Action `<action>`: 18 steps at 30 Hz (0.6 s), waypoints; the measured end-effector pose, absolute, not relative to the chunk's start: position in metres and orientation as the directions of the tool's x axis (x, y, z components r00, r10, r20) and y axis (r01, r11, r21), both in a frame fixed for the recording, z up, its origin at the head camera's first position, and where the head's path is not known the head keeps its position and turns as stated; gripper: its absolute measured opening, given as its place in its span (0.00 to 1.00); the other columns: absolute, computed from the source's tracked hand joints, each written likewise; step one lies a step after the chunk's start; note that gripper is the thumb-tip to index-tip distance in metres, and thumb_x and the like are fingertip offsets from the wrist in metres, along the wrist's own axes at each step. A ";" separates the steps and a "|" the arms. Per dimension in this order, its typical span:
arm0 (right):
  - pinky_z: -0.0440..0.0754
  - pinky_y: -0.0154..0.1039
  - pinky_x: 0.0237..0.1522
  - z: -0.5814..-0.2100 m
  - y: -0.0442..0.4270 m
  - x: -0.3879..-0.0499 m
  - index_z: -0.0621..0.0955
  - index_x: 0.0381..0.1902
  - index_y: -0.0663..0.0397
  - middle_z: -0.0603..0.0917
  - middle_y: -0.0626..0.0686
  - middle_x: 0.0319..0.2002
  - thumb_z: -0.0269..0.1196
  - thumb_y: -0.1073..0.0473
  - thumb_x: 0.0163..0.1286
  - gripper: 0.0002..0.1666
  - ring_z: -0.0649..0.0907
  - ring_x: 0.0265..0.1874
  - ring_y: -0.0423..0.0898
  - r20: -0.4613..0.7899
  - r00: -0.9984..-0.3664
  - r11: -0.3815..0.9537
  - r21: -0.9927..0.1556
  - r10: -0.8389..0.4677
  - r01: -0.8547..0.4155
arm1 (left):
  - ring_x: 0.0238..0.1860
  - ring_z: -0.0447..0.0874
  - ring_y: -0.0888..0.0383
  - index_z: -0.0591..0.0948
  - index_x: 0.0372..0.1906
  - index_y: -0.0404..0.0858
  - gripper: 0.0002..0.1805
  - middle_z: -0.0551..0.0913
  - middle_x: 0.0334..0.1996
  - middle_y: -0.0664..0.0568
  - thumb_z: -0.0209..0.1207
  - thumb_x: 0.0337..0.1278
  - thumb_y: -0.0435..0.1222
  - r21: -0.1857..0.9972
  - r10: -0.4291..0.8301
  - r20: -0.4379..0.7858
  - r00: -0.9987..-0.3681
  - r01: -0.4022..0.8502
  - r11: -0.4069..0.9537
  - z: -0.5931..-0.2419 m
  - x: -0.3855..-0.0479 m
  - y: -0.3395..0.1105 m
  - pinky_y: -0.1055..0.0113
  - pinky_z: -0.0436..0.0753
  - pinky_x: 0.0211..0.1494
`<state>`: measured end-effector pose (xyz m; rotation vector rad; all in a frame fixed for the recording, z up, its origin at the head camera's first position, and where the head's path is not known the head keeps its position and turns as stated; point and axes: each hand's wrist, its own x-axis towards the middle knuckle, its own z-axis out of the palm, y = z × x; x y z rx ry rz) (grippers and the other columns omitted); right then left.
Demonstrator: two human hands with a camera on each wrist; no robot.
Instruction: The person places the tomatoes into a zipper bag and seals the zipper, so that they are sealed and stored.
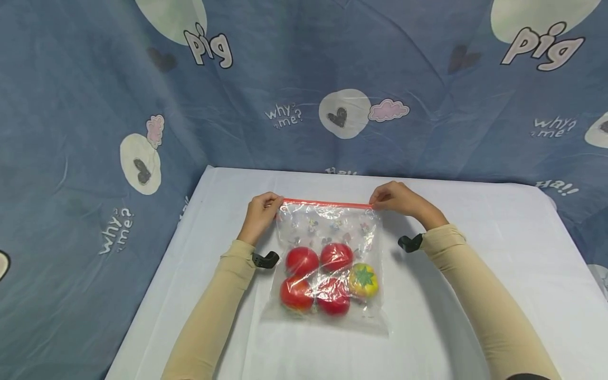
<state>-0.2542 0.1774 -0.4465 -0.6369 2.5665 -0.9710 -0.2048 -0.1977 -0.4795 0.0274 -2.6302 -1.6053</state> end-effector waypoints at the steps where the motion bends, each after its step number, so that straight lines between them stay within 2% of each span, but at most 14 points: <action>1: 0.83 0.40 0.46 -0.447 0.177 -0.255 0.88 0.39 0.60 0.91 0.59 0.40 0.69 0.66 0.68 0.04 0.87 0.42 0.49 -0.139 -0.850 0.672 -0.682 -0.507 -0.289 | 0.26 0.78 0.69 0.85 0.43 0.29 0.15 0.89 0.37 0.37 0.58 0.75 0.39 0.886 -0.049 0.046 -0.998 0.018 0.463 -0.481 -0.205 -0.197 0.79 0.78 0.31; 6: 0.82 0.44 0.48 -0.452 0.176 -0.255 0.88 0.41 0.61 0.90 0.59 0.41 0.68 0.66 0.69 0.05 0.86 0.43 0.50 -0.134 -0.859 0.683 -0.671 -0.494 -0.288 | 0.26 0.76 0.68 0.85 0.43 0.29 0.15 0.89 0.38 0.36 0.57 0.76 0.39 0.865 -0.060 0.062 -0.996 0.023 0.501 -0.487 -0.209 -0.197 0.78 0.76 0.31; 13: 0.82 0.52 0.54 -0.458 0.175 -0.254 0.88 0.43 0.62 0.90 0.59 0.42 0.66 0.66 0.70 0.06 0.86 0.46 0.54 -0.130 -0.864 0.690 -0.664 -0.486 -0.288 | 0.33 0.76 0.59 0.84 0.44 0.32 0.16 0.87 0.37 0.40 0.55 0.77 0.42 0.831 -0.055 0.050 -0.997 0.011 0.556 -0.493 -0.211 -0.196 0.69 0.75 0.41; 18: 0.82 0.52 0.54 -0.465 0.174 -0.254 0.88 0.43 0.61 0.90 0.59 0.42 0.66 0.65 0.71 0.06 0.87 0.47 0.55 -0.123 -0.872 0.699 -0.654 -0.475 -0.288 | 0.35 0.75 0.55 0.84 0.44 0.33 0.17 0.85 0.35 0.42 0.54 0.78 0.43 0.820 -0.053 0.040 -0.998 0.002 0.573 -0.495 -0.211 -0.196 0.65 0.73 0.42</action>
